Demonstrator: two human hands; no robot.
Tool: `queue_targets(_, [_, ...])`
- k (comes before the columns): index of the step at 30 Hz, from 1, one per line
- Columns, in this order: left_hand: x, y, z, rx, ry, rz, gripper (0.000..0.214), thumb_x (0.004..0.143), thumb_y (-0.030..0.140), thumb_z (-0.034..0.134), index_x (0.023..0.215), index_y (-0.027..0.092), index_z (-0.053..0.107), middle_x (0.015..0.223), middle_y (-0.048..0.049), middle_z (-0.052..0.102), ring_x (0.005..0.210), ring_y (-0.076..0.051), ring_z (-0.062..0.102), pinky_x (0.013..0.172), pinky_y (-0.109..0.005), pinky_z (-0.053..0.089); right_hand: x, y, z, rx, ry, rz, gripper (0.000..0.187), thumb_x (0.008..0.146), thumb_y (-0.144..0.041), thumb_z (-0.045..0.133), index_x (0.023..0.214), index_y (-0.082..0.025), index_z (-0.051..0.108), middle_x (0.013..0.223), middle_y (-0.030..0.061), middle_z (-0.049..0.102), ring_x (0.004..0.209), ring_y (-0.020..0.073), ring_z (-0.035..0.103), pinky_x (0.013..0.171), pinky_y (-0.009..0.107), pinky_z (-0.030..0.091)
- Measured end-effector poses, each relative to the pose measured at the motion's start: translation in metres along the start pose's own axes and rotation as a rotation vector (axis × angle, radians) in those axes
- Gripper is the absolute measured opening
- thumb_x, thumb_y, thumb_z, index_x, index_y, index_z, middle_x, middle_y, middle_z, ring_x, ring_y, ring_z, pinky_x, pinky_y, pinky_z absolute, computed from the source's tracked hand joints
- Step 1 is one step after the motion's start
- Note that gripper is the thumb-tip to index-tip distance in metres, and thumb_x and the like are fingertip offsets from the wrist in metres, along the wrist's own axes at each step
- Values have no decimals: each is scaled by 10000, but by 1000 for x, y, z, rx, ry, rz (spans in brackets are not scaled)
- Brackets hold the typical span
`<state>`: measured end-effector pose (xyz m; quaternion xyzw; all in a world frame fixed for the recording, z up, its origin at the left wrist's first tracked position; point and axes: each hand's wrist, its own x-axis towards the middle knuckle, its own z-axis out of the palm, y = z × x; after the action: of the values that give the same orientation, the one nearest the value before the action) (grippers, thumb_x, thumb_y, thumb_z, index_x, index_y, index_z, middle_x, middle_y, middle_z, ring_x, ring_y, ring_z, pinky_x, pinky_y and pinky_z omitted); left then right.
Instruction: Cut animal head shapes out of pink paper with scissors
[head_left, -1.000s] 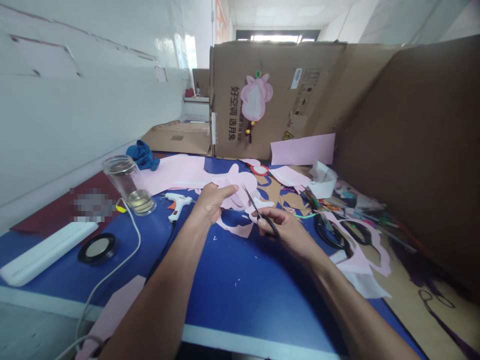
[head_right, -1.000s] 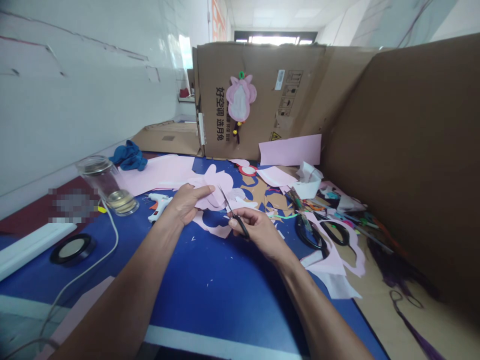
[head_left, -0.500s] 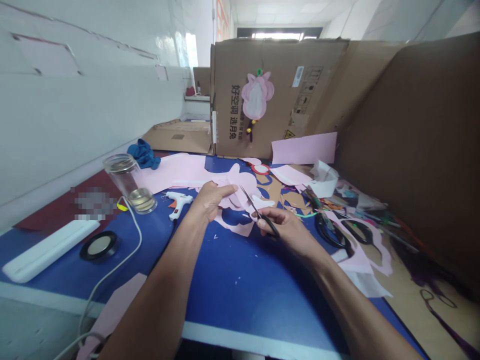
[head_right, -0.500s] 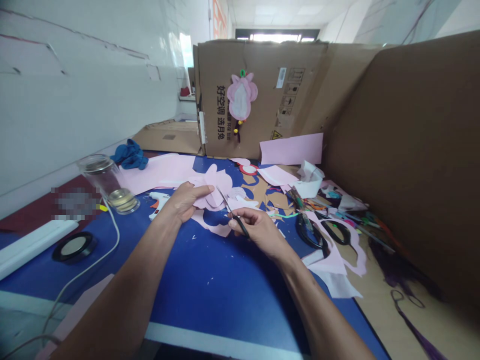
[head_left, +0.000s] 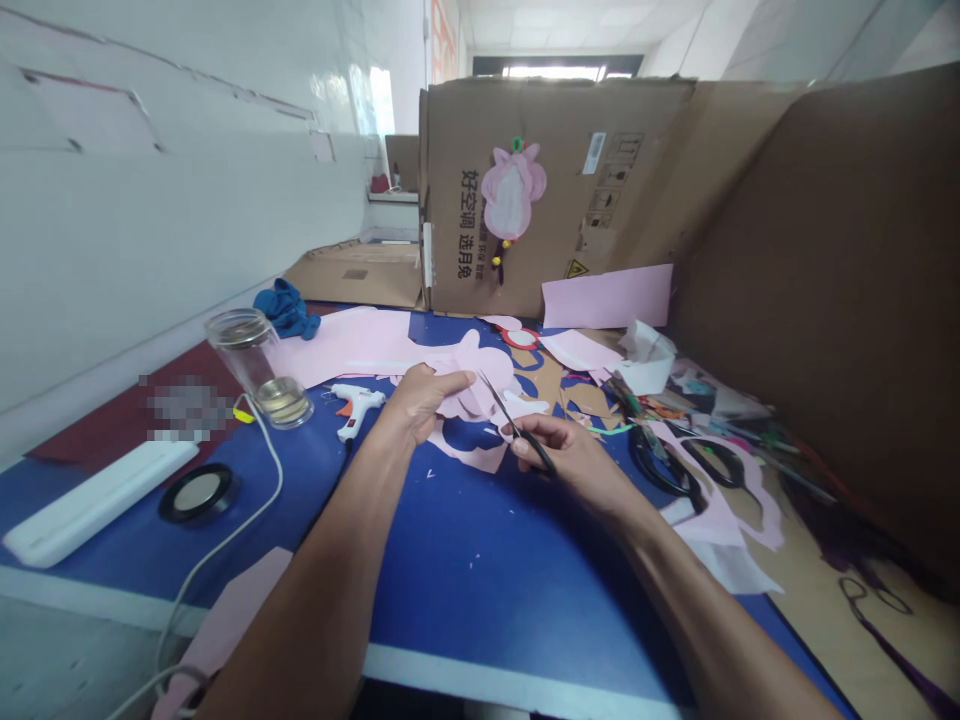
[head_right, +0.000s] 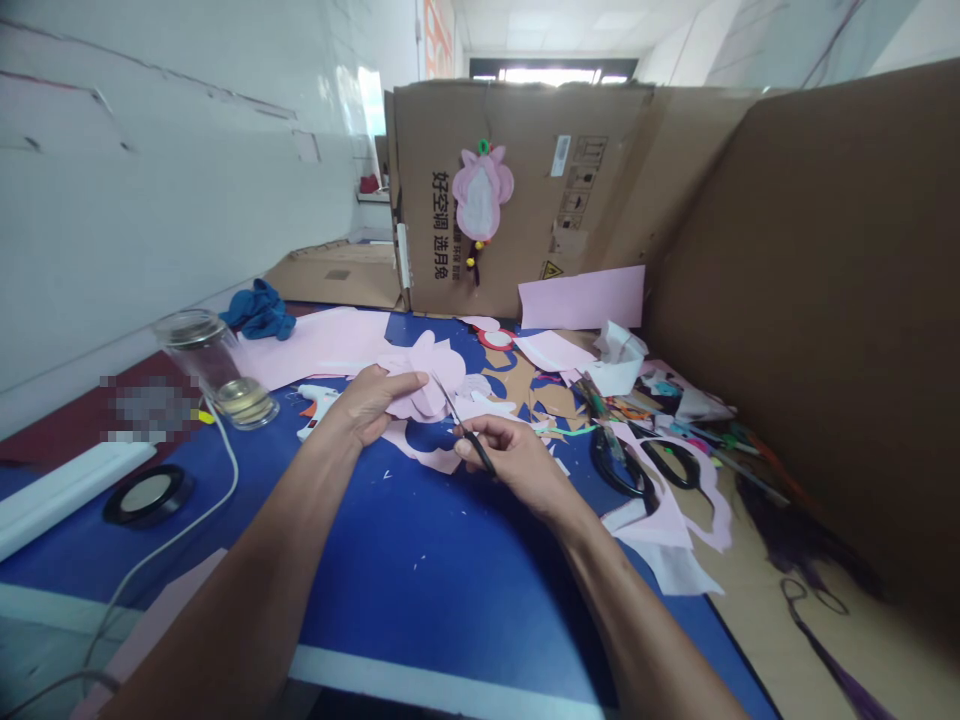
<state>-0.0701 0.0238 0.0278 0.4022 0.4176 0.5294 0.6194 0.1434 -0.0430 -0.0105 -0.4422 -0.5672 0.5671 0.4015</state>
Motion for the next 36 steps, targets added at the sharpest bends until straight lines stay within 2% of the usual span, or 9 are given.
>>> queue_targets(10, [-2, 0, 2, -19, 10, -8, 193, 693, 94, 839, 879, 112, 791, 933, -166, 811, 775, -284, 778, 723, -417, 640, -1, -6, 4, -19, 23, 3, 538, 699, -586, 901, 1019, -183, 742, 683, -18, 623, 628, 144, 519, 595, 283, 318])
queue_targets(19, [-6, 2, 6, -13, 31, -27, 164, 706, 103, 817, 866, 102, 782, 823, -161, 797, 748, -288, 772, 706, -409, 633, 2, 1, 1, -16, 10, -19, 539, 732, -588, 887, 1059, -181, 752, 689, -15, 627, 614, 131, 474, 579, 274, 295])
queue_targets(23, [-3, -2, 5, -21, 15, -4, 221, 688, 109, 818, 907, 115, 787, 841, -142, 805, 757, -281, 771, 716, -400, 633, 2, 1, 1, -30, 27, -13, 527, 731, -587, 887, 1051, -186, 764, 681, -16, 629, 596, 124, 457, 575, 273, 302])
queue_targets(27, [2, -8, 5, -32, 7, 53, 191, 690, 124, 821, 878, 128, 787, 895, -137, 811, 749, -256, 766, 735, -383, 626, 1, 0, 1, -36, 38, -17, 523, 742, -595, 877, 1053, -188, 768, 683, -11, 634, 584, 120, 446, 563, 272, 302])
queue_targets(32, [4, -13, 4, -5, 27, 34, 212, 699, 172, 846, 900, 147, 785, 855, -125, 798, 673, -243, 744, 662, -370, 605, 3, 2, -1, -30, 37, -15, 523, 758, -594, 865, 1082, -195, 770, 675, -13, 630, 564, 116, 433, 542, 268, 298])
queue_targets(36, [5, -17, 3, -7, 26, 39, 236, 700, 195, 852, 921, 144, 785, 832, -125, 790, 685, -248, 745, 673, -370, 604, 3, 2, 0, -23, 54, -9, 532, 740, -607, 869, 1065, -199, 772, 676, -8, 636, 566, 122, 449, 544, 269, 313])
